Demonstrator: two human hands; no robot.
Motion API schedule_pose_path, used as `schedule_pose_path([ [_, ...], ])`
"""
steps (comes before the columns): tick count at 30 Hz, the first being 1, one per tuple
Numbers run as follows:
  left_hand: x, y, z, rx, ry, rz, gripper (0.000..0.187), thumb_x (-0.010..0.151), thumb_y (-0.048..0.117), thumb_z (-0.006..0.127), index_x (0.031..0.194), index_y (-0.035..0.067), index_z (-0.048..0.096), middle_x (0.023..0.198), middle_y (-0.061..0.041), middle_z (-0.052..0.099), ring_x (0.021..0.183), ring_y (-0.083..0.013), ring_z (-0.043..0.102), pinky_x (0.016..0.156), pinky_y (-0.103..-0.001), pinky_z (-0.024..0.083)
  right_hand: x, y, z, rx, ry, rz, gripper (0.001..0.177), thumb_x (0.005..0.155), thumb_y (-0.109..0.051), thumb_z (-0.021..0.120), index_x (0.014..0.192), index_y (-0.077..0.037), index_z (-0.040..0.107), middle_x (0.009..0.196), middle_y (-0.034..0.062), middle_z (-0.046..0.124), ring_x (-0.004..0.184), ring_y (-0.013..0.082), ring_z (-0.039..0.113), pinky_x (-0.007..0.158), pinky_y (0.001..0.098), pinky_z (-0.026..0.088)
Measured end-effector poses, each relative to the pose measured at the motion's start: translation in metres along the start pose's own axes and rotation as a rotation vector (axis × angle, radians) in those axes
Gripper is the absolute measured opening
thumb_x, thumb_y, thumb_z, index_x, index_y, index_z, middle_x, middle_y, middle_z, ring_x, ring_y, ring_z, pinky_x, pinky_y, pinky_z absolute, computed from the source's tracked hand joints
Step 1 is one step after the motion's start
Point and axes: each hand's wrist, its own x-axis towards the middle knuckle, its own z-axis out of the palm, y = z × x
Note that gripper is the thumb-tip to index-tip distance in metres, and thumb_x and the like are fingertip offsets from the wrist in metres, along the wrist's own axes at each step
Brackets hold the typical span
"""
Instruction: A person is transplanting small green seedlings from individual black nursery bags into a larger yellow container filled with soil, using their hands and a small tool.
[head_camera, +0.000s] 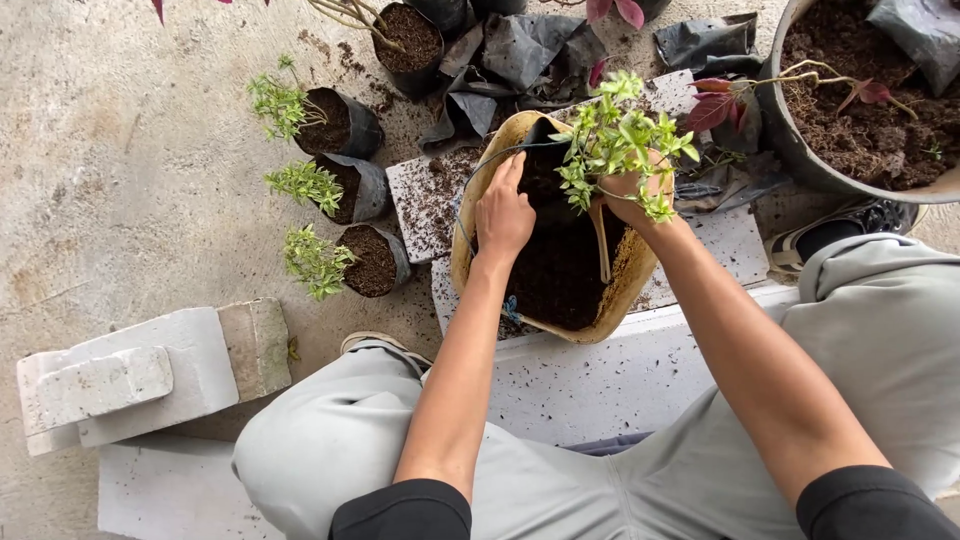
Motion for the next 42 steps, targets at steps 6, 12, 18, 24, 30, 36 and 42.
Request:
schedule_pose_path([
  [6,-0.020,-0.021,0.008,-0.030,-0.001,-0.015,0.065,0.093,-0.005,0.055,0.156,0.012,0.046,0.155,-0.015,0.050,0.139,-0.0397,0.052,0.104,-0.052,0.053,-0.036,-0.040,0.016,0.036,0.012,-0.170,0.064,0.096,-0.010,0.020,0.139,0.037,0.021,0.137,0.0623,0.029,0.121,0.0717,0.039,0.103,0.0653,0.034],
  [12,-0.034,0.001,-0.017,-0.117,0.039,0.004,0.050,0.094,-0.008,0.055,0.144,-0.007,0.053,0.153,-0.026,0.046,0.135,-0.0506,0.050,0.101,-0.063,0.053,-0.012,-0.035,0.022,-0.769,0.020,-0.440,0.072,0.067,0.005,0.068,0.136,-0.012,0.061,0.125,0.0138,0.040,0.120,0.0332,0.040,0.106,0.0520,0.041],
  [18,-0.002,-0.067,0.040,-0.371,-0.013,-0.134,0.056,0.095,0.002,0.052,0.149,-0.001,0.043,0.147,-0.023,0.050,0.121,-0.0454,0.061,0.093,-0.061,0.061,0.057,0.009,0.034,-0.905,-0.081,-0.540,0.047,0.072,-0.041,0.083,0.102,-0.014,0.060,0.117,0.0050,0.060,0.112,0.0334,0.063,0.089,0.0499,0.053],
  [24,-0.003,-0.056,0.016,-0.417,-0.062,-0.201,0.054,0.098,0.006,0.056,0.151,0.001,0.044,0.149,-0.024,0.048,0.124,-0.0410,0.059,0.096,-0.058,0.057,0.059,-0.050,0.060,-0.848,-0.257,-0.426,0.031,0.089,-0.033,0.076,0.090,-0.004,0.068,0.090,0.0173,0.071,0.089,0.0434,0.071,0.078,0.0534,0.056],
  [30,0.002,-0.030,-0.014,-0.409,-0.043,-0.304,0.052,0.096,0.012,0.062,0.145,0.001,0.054,0.129,-0.024,0.065,0.120,-0.0400,0.065,0.098,-0.055,0.056,0.078,-0.043,0.049,-0.975,-0.308,-0.405,0.049,0.097,-0.036,0.065,0.081,0.010,0.063,0.083,0.0315,0.067,0.080,0.0526,0.066,0.072,0.0614,0.054],
  [36,0.043,-0.055,0.038,-0.057,0.093,-0.116,0.041,0.094,0.006,0.063,0.133,-0.005,0.061,0.123,-0.030,0.065,0.109,-0.0439,0.070,0.089,-0.051,0.061,0.083,-0.052,0.057,-0.868,-0.382,-0.149,0.047,0.094,-0.044,0.073,0.118,-0.004,0.066,0.115,0.0231,0.070,0.104,0.0421,0.070,0.088,0.0533,0.057],
  [42,0.021,-0.030,0.023,0.390,0.192,-0.029,0.027,0.092,0.001,0.067,0.119,-0.002,0.069,0.121,-0.020,0.065,0.088,-0.0357,0.076,0.069,-0.044,0.067,0.098,-0.028,0.048,-0.709,-0.270,-0.495,0.047,0.081,-0.035,0.083,0.112,-0.002,0.069,0.100,0.0260,0.071,0.094,0.0487,0.068,0.082,0.0587,0.057],
])
